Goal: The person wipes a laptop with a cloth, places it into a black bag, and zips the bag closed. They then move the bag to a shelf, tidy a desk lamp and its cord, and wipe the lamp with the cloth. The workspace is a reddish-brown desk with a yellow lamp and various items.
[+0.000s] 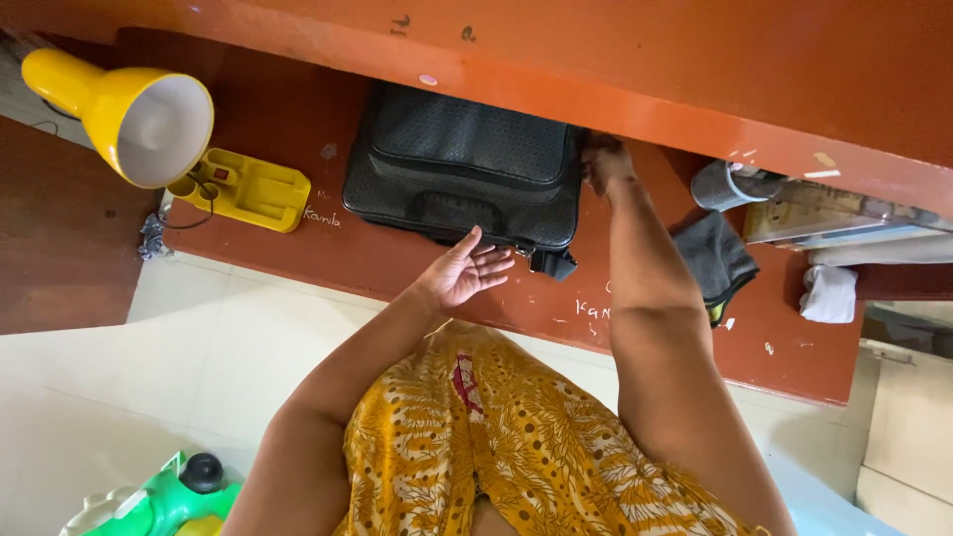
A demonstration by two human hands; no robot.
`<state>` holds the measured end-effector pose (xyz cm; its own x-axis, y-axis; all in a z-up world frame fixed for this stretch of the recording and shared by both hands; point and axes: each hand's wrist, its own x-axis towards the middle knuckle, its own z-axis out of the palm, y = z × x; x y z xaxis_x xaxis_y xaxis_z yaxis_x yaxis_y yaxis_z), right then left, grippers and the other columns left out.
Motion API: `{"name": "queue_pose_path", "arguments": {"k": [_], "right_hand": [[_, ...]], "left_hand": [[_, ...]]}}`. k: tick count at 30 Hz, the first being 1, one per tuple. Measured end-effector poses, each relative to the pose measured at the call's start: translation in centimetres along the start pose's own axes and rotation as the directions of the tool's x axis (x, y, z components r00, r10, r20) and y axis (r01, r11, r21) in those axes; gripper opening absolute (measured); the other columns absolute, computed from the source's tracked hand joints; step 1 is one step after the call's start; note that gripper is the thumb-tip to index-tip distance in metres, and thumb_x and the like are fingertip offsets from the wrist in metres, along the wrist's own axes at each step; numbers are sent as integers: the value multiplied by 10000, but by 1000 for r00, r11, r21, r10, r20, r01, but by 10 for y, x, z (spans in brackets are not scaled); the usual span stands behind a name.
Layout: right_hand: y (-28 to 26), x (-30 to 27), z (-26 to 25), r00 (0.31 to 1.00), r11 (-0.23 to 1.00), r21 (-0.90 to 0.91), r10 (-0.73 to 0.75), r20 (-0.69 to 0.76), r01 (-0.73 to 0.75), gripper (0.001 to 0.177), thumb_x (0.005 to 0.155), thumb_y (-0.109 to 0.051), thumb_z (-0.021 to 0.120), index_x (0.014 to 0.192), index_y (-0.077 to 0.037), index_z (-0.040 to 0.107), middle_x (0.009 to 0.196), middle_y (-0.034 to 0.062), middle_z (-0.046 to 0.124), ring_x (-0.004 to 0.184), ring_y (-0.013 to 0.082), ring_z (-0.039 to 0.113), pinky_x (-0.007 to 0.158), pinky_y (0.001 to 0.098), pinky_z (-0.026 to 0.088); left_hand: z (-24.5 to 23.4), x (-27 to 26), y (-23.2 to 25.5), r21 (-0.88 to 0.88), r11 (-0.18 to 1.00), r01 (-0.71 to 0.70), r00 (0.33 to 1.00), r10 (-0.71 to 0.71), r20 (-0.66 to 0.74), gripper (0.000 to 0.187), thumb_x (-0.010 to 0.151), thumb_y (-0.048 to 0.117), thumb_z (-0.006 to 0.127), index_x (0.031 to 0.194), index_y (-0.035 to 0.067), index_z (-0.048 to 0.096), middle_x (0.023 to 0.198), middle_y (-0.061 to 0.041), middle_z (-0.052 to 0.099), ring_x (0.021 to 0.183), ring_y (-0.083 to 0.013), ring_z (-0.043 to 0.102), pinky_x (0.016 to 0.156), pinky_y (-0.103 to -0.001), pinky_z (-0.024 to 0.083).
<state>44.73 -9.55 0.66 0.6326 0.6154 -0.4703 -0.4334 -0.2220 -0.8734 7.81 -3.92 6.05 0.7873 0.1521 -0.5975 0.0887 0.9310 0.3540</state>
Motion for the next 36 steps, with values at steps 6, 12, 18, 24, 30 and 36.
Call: {"name": "queue_pose_path", "arguments": {"k": [6, 12, 18, 24, 30, 36], "right_hand": [[6, -2, -11, 999, 999, 23, 45, -18, -45, 181, 900, -31, 654, 861, -150, 523, 613, 24, 509, 434, 169, 451, 374, 327, 372], [-42, -63, 11, 987, 968, -207, 120, -102, -140, 399, 1043, -379, 550, 741, -119, 530, 565, 39, 485, 433, 165, 459, 364, 318, 309], [-6, -46, -3, 992, 994, -85, 60, -113, -70, 67, 880, -59, 616, 943, -81, 610, 667, 81, 588, 471, 206, 553, 384, 342, 387], [17, -50, -16, 982, 987, -156, 4, -190, -34, 270, 852, -9, 557, 1096, -53, 664, 749, 115, 701, 497, 273, 637, 405, 393, 490], [68, -63, -33, 993, 967, -228, -117, -2, 113, 133, 827, 37, 647, 959, 29, 655, 725, 180, 638, 531, 252, 621, 463, 358, 502], [99, -132, -24, 992, 958, 279, -92, 86, 65, 192, 772, 117, 620, 888, -31, 579, 700, 55, 594, 516, 164, 547, 446, 311, 437]], "left_hand": [[9, 16, -2, -279, 960, -14, 1000, 12, -6, 1012, 855, 474, 781, 1512, -112, 283, 1498, -347, 417, 1398, -474, 462, 1131, -586, 396], [40, 6, -4, -422, 899, -113, 993, 111, -29, 923, 897, 437, 707, 1537, -37, 240, 1542, -301, 370, 1438, -485, 390, 1140, -581, 368], [37, 3, -6, -488, 864, -123, 992, 121, -36, 870, 960, 486, 608, 1552, -43, 250, 1583, -276, 356, 1458, -476, 374, 1150, -583, 359], [28, 2, -10, -514, 850, -111, 994, 103, -44, 840, 990, 527, 548, 1535, -54, 283, 1577, -257, 370, 1451, -482, 367, 1164, -631, 384], [28, 6, -10, -535, 835, -130, 991, 124, -49, 837, 967, 514, 571, 1554, -4, 277, 1604, -226, 329, 1480, -485, 320, 1150, -678, 338], [15, 18, -16, -419, 894, -162, 986, 166, -28, 883, 927, 515, 617, 1559, 20, 248, 1586, -229, 330, 1452, -480, 344, 1145, -686, 381]]}}
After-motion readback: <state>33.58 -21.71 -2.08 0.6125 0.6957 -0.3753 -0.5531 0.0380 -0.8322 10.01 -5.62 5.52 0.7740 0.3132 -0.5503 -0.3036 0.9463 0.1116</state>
